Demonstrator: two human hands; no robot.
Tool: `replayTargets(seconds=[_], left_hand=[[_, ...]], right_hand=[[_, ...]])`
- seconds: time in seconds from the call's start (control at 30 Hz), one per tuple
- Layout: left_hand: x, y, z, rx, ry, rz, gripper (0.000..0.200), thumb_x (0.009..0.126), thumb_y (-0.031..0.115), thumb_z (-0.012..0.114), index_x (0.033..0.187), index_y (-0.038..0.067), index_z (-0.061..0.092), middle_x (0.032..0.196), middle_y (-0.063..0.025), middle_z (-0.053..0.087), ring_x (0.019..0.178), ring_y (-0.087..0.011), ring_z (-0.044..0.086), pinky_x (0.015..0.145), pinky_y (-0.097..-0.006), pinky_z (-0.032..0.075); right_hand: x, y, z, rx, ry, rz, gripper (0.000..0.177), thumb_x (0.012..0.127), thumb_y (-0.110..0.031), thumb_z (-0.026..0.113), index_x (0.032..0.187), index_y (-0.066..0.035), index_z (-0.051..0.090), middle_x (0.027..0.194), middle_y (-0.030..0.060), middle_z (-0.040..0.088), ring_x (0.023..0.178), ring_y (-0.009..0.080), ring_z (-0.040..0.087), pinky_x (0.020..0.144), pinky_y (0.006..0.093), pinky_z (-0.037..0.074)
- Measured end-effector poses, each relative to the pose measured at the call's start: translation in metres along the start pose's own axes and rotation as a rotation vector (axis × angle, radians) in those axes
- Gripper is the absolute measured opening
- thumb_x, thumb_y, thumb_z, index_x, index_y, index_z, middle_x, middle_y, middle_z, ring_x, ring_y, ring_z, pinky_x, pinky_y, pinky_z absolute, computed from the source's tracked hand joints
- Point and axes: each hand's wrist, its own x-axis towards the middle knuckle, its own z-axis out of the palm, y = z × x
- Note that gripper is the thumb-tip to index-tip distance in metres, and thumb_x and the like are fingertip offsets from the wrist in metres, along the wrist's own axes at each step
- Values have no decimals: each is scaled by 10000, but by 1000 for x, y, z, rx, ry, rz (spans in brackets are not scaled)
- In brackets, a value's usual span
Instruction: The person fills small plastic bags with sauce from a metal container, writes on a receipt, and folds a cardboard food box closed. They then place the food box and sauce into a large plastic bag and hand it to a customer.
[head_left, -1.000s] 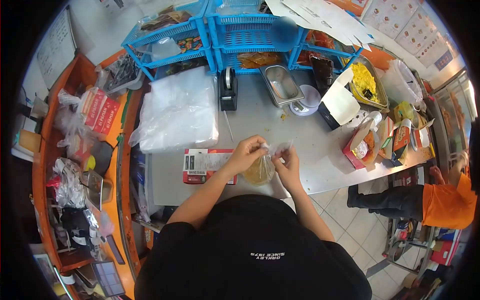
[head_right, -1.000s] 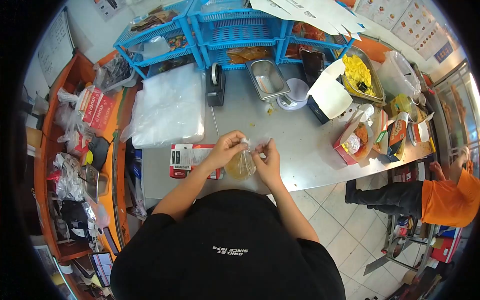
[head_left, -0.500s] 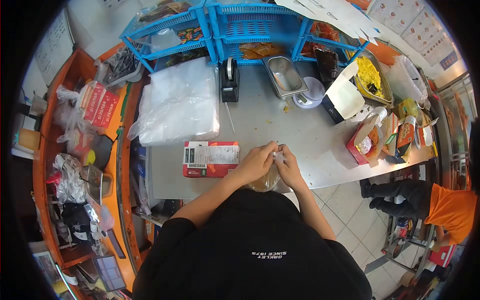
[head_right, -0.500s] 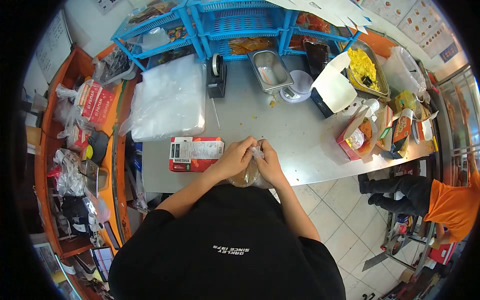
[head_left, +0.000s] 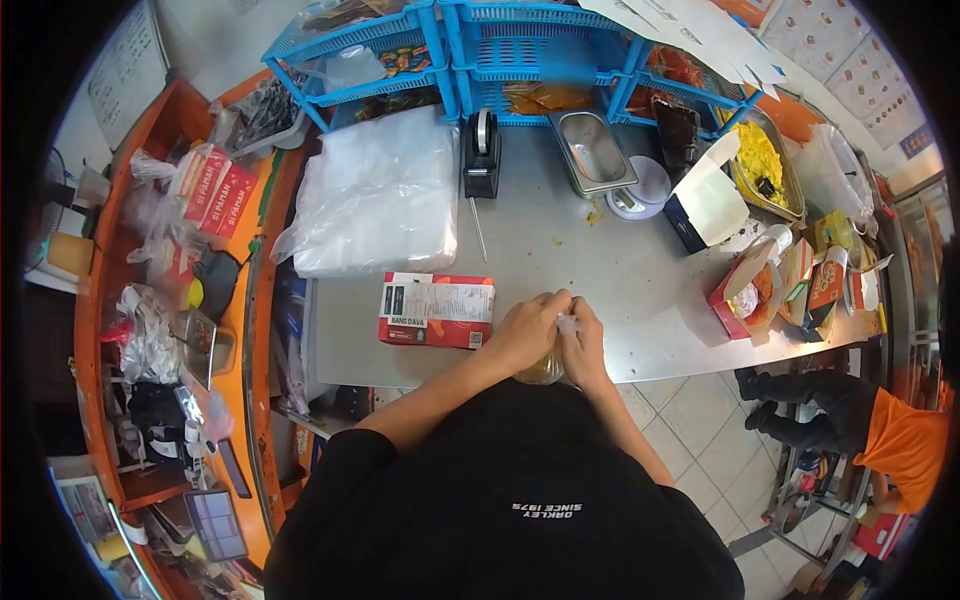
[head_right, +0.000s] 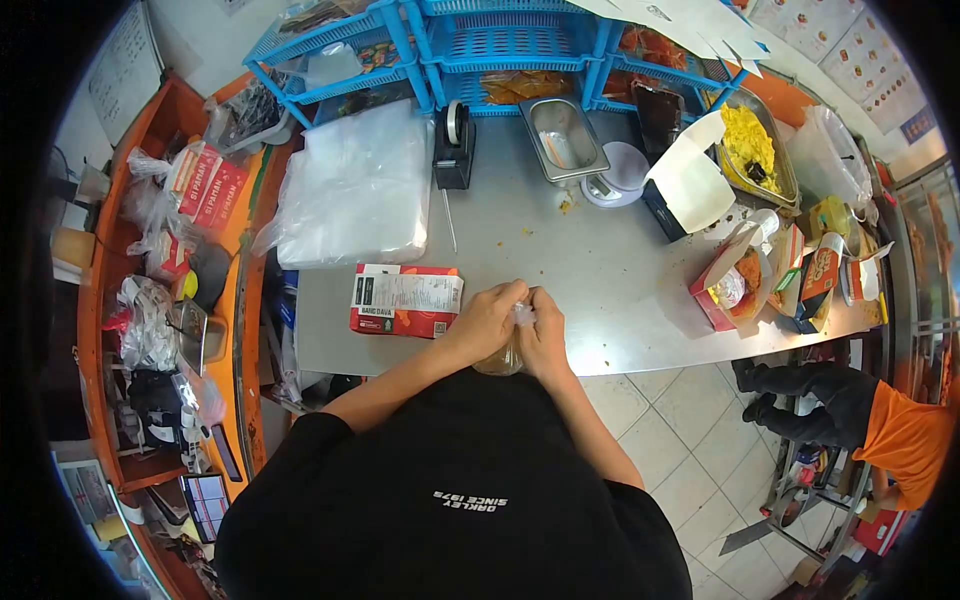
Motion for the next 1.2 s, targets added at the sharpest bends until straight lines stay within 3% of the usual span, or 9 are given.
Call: replayTargets(seconds=[0.3,0.47,0.7,0.77,0.9,0.97,1.03,1.13,1.2], left_hand=[[0,-17,-15,-127,-5,-121,204,728,-51,579,855,23,438,695,-122,544,678,-226,584,583,-330,421],[8,-29,-5,-646,53,-130,200,762,-29,613,892,38,477,714,10,528,685,-64,493,619,-235,403],[-2,-47,-25,-369,-245,-154,273,769,13,615,1016,45,503,890,-11,562,839,-74,544,738,-210,438],[-2,-38,-36,-932,-367,-352,277,789,25,581,1057,36,510,996,-15,552,916,-76,540,811,-219,441],[-2,-31,-35,-1148,-308,-443,311,846,44,551,1149,12,490,1099,-26,534,980,-86,525,856,-231,435],[2,-16,-21,-560,-163,-190,282,888,102,553,1129,-41,527,933,-64,612,849,-93,568,746,-241,468],[1,-15,-19,-576,-194,-209,289,906,110,543,1154,-38,533,996,-65,607,907,-101,564,793,-250,465],[-6,-17,-15,-557,-144,-252,254,909,97,547,1118,-42,588,1001,-73,636,915,-106,583,811,-260,478],[-10,-13,-14,-589,-79,-259,250,894,56,538,1117,-42,593,1013,-79,644,897,-109,597,798,-254,484]], right_hand=[[-2,-1,-11,125,-16,-113,153,772,94,499,901,20,534,855,126,554,720,178,573,601,276,468],[8,0,-21,-82,-5,-288,165,769,58,579,926,6,588,892,109,589,716,189,613,602,264,502],[10,-6,-26,-273,-124,-476,184,741,12,631,917,2,578,896,112,596,684,254,620,600,325,520],[11,0,-30,-287,-123,-462,185,736,13,629,911,0,570,889,114,594,688,265,616,601,333,518],[14,-4,-28,-422,-137,-577,179,725,20,616,889,4,547,850,125,581,678,284,595,599,364,501],[14,-3,-26,-442,-127,-569,165,745,16,604,895,7,537,825,131,567,663,274,583,591,352,489],[15,2,-21,-454,-129,-584,152,764,12,593,902,9,527,800,137,553,649,265,571,583,340,478],[1,16,-1,-154,-41,-273,78,843,-19,539,913,3,511,765,97,544,619,189,544,576,292,452],[1,23,10,512,82,174,57,905,-48,465,929,-27,512,765,35,543,604,121,500,568,254,419]])
